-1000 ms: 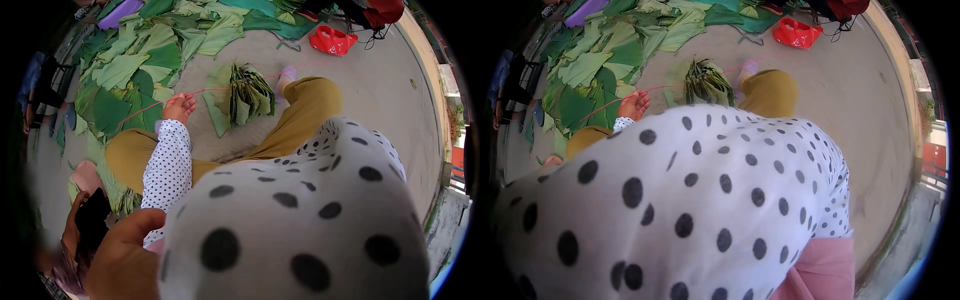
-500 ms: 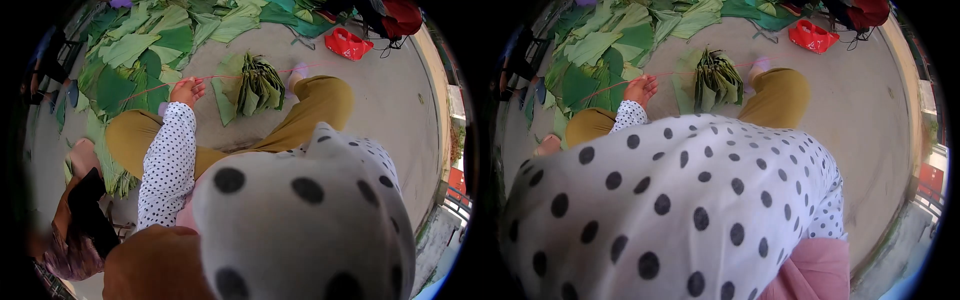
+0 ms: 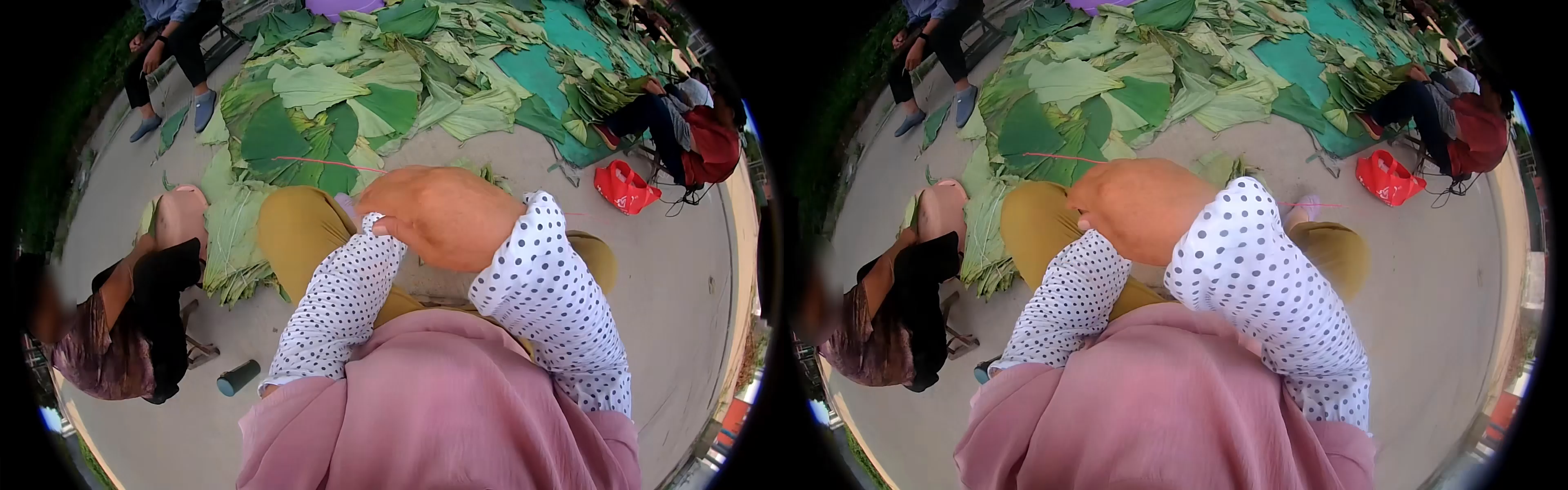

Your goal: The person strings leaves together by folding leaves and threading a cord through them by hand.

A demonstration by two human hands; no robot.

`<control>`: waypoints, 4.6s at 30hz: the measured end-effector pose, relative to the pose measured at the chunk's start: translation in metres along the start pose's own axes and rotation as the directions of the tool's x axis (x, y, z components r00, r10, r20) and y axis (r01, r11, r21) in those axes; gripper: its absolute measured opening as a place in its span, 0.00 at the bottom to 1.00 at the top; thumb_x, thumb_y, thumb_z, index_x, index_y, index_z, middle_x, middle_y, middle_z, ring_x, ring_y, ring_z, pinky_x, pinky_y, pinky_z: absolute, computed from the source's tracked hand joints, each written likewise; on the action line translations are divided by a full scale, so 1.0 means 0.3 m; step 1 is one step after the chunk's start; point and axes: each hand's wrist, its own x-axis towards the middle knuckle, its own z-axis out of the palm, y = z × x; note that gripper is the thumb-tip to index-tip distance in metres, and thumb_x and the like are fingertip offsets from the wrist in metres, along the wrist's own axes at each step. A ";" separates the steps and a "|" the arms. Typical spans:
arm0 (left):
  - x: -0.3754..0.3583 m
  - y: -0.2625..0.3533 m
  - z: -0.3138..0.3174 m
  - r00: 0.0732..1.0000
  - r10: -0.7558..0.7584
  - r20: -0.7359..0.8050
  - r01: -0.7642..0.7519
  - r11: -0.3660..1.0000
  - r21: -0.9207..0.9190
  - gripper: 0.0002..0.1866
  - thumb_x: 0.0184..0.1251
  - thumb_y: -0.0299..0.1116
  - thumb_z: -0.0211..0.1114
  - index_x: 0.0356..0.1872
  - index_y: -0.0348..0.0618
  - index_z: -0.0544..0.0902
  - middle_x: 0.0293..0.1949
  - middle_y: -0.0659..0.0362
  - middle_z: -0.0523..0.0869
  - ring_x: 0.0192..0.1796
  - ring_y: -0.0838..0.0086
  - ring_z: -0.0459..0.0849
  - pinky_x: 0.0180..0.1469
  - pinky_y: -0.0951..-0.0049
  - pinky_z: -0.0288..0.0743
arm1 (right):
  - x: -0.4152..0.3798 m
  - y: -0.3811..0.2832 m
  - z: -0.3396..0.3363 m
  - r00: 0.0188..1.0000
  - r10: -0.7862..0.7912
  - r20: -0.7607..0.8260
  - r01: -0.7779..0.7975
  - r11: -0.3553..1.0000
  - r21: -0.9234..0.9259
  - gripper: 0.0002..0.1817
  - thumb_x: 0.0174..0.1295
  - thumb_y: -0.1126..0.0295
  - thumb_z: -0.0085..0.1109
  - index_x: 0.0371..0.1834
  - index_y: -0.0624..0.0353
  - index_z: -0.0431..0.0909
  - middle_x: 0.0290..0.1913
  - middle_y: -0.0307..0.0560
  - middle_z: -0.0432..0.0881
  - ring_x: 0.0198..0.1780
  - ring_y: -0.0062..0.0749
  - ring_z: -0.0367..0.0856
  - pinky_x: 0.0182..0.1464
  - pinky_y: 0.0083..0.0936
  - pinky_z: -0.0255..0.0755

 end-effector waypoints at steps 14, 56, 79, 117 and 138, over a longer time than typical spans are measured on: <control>-0.062 0.095 0.064 0.955 0.054 0.292 -0.271 0.555 0.787 0.19 0.71 0.40 0.54 0.55 0.40 0.77 0.51 0.46 0.82 0.54 0.58 0.81 0.55 0.63 0.73 | 0.183 0.541 0.395 0.867 0.472 -0.161 -0.418 0.864 0.282 0.14 0.64 0.69 0.58 0.51 0.60 0.79 0.42 0.50 0.84 0.42 0.36 0.83 0.48 0.28 0.75; -0.387 1.108 -0.056 0.623 0.618 -0.479 -0.757 0.632 -0.169 0.18 0.78 0.45 0.47 0.48 0.39 0.75 0.21 0.68 0.60 0.22 0.84 0.58 0.22 0.82 0.54 | 0.308 0.052 0.250 0.928 0.169 -0.331 0.111 0.725 0.680 0.09 0.69 0.68 0.54 0.40 0.62 0.82 0.23 0.38 0.76 0.25 0.17 0.71 0.30 0.19 0.68; -0.406 1.106 -0.197 0.753 0.614 -0.238 -0.655 0.663 -0.362 0.19 0.75 0.45 0.49 0.24 0.48 0.71 0.16 0.69 0.57 0.19 0.80 0.54 0.24 0.77 0.50 | 0.250 0.033 0.288 0.777 -0.034 -0.629 0.257 0.928 0.269 0.07 0.64 0.64 0.53 0.39 0.53 0.78 0.33 0.46 0.81 0.39 0.46 0.81 0.38 0.41 0.74; -0.260 0.779 -0.550 0.641 0.249 -0.726 -0.337 0.941 0.024 0.16 0.74 0.41 0.52 0.52 0.39 0.75 0.38 0.59 0.80 0.40 0.74 0.78 0.45 0.69 0.76 | 0.110 0.090 0.089 0.896 0.328 -0.300 0.106 0.498 0.861 0.12 0.73 0.66 0.47 0.48 0.61 0.78 0.23 0.31 0.71 0.25 0.11 0.66 0.30 0.15 0.64; 0.604 0.040 -1.282 0.567 0.087 -0.819 0.622 0.606 0.495 0.50 0.46 0.52 0.76 0.64 0.27 0.65 0.60 0.38 0.73 0.63 0.51 0.72 0.66 0.61 0.66 | 0.535 0.480 0.164 0.909 0.358 0.215 -0.076 -0.364 0.928 0.14 0.74 0.67 0.44 0.51 0.66 0.75 0.24 0.41 0.73 0.23 0.18 0.61 0.29 0.19 0.61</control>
